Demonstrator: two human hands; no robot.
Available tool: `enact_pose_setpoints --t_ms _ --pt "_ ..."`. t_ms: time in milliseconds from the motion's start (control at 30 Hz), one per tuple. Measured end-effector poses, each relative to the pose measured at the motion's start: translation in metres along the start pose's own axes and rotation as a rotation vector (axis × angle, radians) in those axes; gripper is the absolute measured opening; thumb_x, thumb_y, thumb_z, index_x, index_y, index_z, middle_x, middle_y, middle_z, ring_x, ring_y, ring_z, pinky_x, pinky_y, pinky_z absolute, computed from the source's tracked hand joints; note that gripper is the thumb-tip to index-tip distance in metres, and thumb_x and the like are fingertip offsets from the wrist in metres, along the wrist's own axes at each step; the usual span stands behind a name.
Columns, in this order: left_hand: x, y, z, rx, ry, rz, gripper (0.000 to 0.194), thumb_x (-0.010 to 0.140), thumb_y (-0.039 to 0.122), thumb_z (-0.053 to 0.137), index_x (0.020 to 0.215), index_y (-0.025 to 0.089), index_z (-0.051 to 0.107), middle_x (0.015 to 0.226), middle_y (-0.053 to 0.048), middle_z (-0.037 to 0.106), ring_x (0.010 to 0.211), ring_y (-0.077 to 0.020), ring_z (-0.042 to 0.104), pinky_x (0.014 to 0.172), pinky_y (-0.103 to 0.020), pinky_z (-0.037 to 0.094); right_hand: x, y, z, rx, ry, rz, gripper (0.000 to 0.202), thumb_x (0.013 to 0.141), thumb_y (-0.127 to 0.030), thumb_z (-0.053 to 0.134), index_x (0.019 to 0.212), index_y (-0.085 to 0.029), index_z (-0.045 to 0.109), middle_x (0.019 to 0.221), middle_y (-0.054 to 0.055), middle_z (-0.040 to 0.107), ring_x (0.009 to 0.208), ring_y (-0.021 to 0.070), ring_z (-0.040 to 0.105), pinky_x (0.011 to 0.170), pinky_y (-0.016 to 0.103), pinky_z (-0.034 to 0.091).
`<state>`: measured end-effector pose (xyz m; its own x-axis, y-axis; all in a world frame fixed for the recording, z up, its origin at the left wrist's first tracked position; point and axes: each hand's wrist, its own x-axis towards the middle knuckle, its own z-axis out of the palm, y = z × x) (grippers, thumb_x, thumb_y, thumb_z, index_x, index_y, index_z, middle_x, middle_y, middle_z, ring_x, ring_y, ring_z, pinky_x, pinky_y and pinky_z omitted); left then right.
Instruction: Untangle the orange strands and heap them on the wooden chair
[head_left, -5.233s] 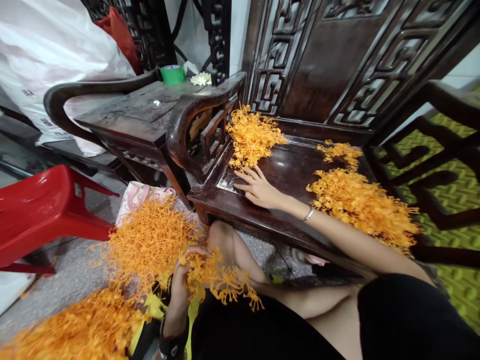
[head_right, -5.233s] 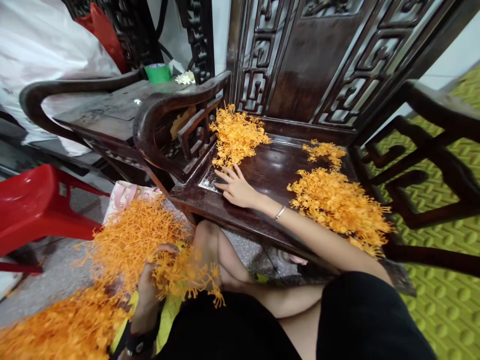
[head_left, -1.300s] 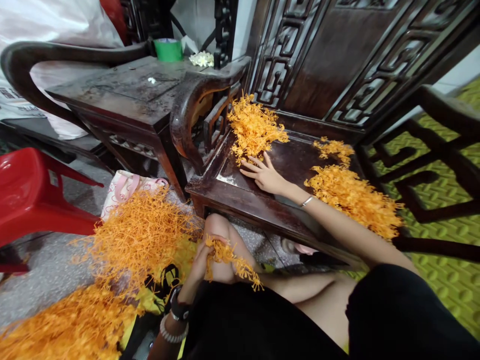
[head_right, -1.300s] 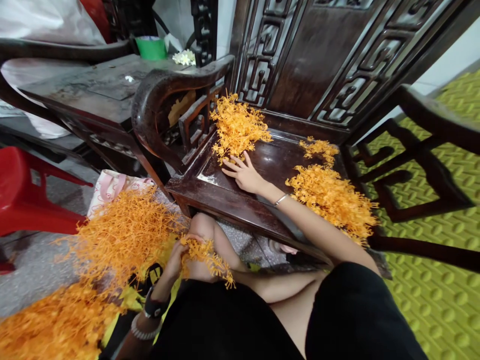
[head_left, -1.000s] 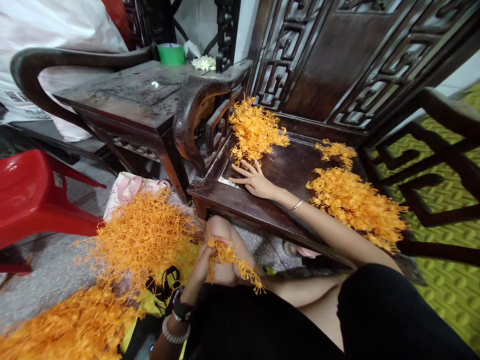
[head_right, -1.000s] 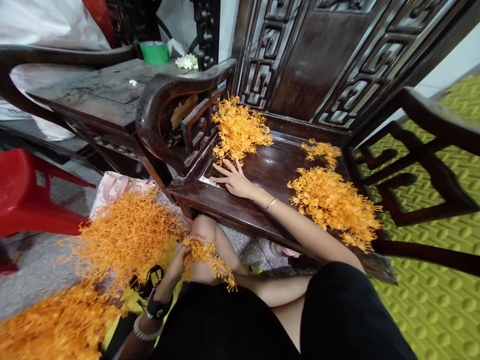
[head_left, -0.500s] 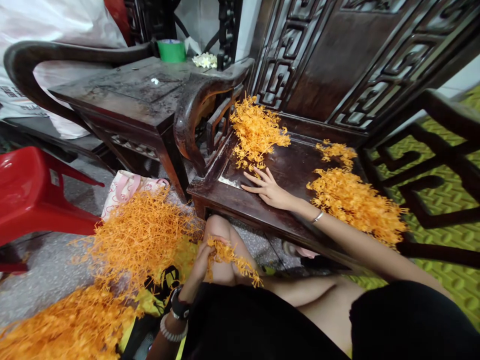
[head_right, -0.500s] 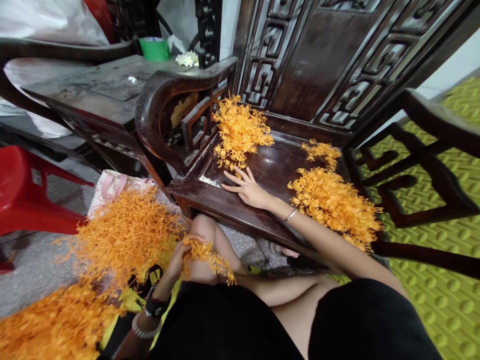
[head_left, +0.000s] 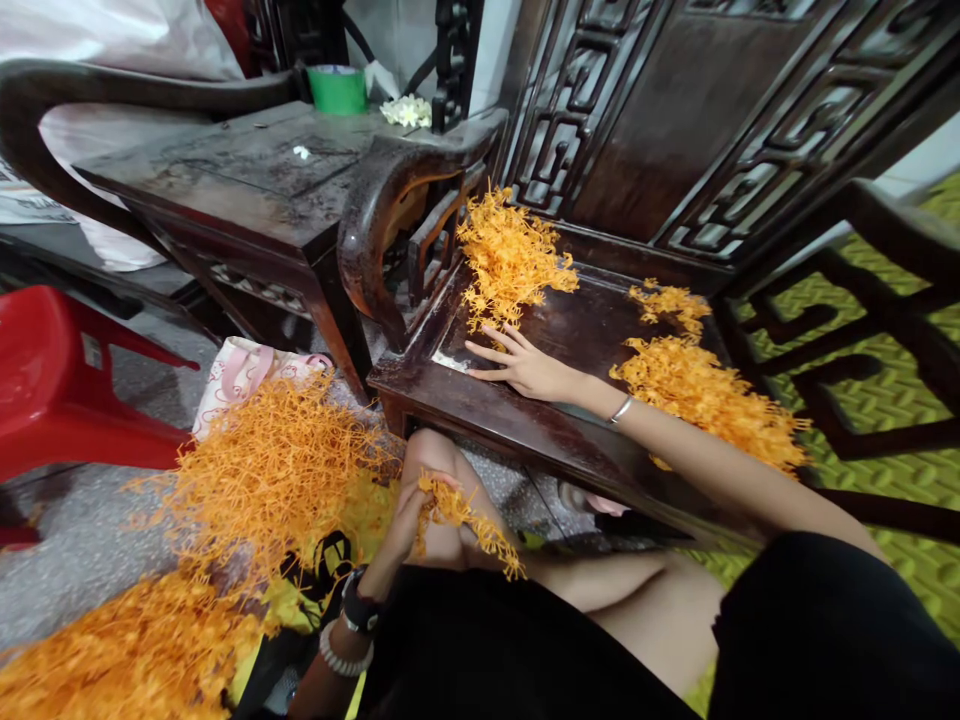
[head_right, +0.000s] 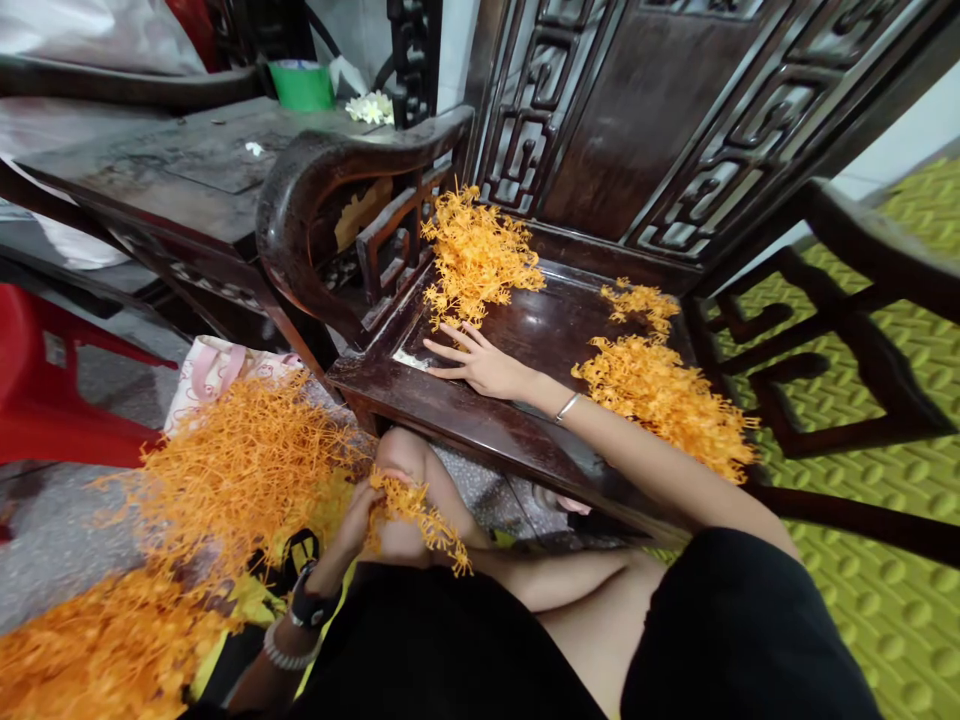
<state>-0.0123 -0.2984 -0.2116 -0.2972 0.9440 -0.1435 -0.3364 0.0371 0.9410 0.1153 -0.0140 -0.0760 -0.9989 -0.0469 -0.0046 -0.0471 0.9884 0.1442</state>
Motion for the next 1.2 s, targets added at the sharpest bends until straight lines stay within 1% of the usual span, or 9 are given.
enact_pose_setpoints --t_ms 67,167,300,433,567,733,933,1100,1200 --pt "0.001 -0.002 0.002 -0.021 0.008 -0.023 0.03 0.073 0.03 0.05 0.082 0.012 0.073 0.086 -0.009 0.067 0.087 -0.0224 0.059 0.087 -0.03 0.044 0.006 0.001 0.0 -0.007 0.012 -0.023 0.068 0.083 -0.001 0.039 0.145 -0.029 0.043 0.159 -0.004 0.007 0.148 0.0287 -0.005 0.117 0.058 0.005" --pt "0.002 -0.005 0.004 -0.026 0.086 -0.07 0.026 0.07 0.033 0.056 0.076 0.014 0.072 0.081 -0.009 0.065 0.084 -0.0226 0.057 0.084 -0.029 0.044 0.013 0.003 0.003 -0.007 0.034 -0.05 0.069 0.082 -0.001 0.04 0.145 -0.028 0.042 0.159 -0.004 0.006 0.148 0.027 -0.004 0.119 0.055 0.007" --pt "0.004 -0.011 0.002 -0.018 0.148 -0.087 0.022 0.068 0.034 0.059 0.072 0.015 0.07 0.077 -0.008 0.063 0.081 -0.022 0.055 0.08 -0.029 0.044 0.02 0.006 0.008 -0.037 0.048 -0.069 0.072 0.08 0.0 0.041 0.146 -0.028 0.041 0.159 -0.003 0.005 0.148 0.0275 -0.003 0.12 0.053 0.003" --pt "0.007 -0.012 0.002 -0.007 0.117 -0.073 0.024 0.07 0.035 0.056 0.071 0.015 0.069 0.075 -0.008 0.062 0.08 -0.0219 0.055 0.079 -0.029 0.044 0.027 0.006 0.01 -0.073 0.064 -0.084 0.069 0.082 -0.002 0.042 0.146 -0.027 0.042 0.159 -0.003 0.006 0.148 0.027 -0.004 0.12 0.053 0.002" --pt "0.01 -0.013 0.004 0.006 0.041 -0.076 0.026 0.073 0.036 0.054 0.074 0.015 0.069 0.081 -0.009 0.064 0.084 -0.0224 0.056 0.083 -0.029 0.044 0.035 0.006 0.011 -0.099 0.09 -0.095 0.064 0.085 -0.003 0.042 0.145 -0.027 0.044 0.159 -0.003 0.01 0.147 0.0253 -0.006 0.12 0.052 0.004" --pt "0.013 -0.027 0.006 -0.007 -0.075 -0.084 0.031 0.075 0.035 0.051 0.086 0.014 0.07 0.093 -0.01 0.067 0.091 -0.0235 0.059 0.09 -0.032 0.043 0.037 0.005 0.012 -0.135 0.126 -0.112 0.062 0.086 -0.004 0.042 0.144 -0.025 0.045 0.159 0.0 0.01 0.147 0.0252 -0.008 0.12 0.052 0.005" --pt "0.014 -0.038 0.007 -0.02 -0.13 -0.082 0.028 0.077 0.036 0.05 0.084 0.015 0.066 0.096 -0.011 0.067 0.09 -0.0227 0.06 0.086 -0.031 0.044 0.044 0.002 0.014 -0.155 0.143 -0.091 0.064 0.084 -0.004 0.046 0.144 -0.025 0.045 0.159 0.0 0.012 0.147 0.025 -0.007 0.12 0.053 0.004" --pt "0.017 -0.037 0.005 -0.024 -0.119 -0.078 0.03 0.072 0.036 0.051 0.085 0.014 0.068 0.093 -0.011 0.066 0.086 -0.0227 0.058 0.085 -0.031 0.044 0.037 -0.003 0.011 -0.128 0.164 -0.035 0.063 0.085 -0.005 0.042 0.145 -0.024 0.043 0.159 0.0 0.011 0.148 0.0252 -0.005 0.12 0.053 0.005" --pt "0.014 -0.031 0.004 -0.021 -0.01 -0.086 0.027 0.069 0.032 0.05 0.079 0.014 0.067 0.087 -0.009 0.065 0.085 -0.0216 0.057 0.086 -0.03 0.042 0.021 -0.009 0.008 -0.07 0.141 0.081 0.062 0.085 -0.004 0.039 0.144 -0.02 0.045 0.159 0.001 0.012 0.148 0.0269 -0.003 0.119 0.054 0.006"
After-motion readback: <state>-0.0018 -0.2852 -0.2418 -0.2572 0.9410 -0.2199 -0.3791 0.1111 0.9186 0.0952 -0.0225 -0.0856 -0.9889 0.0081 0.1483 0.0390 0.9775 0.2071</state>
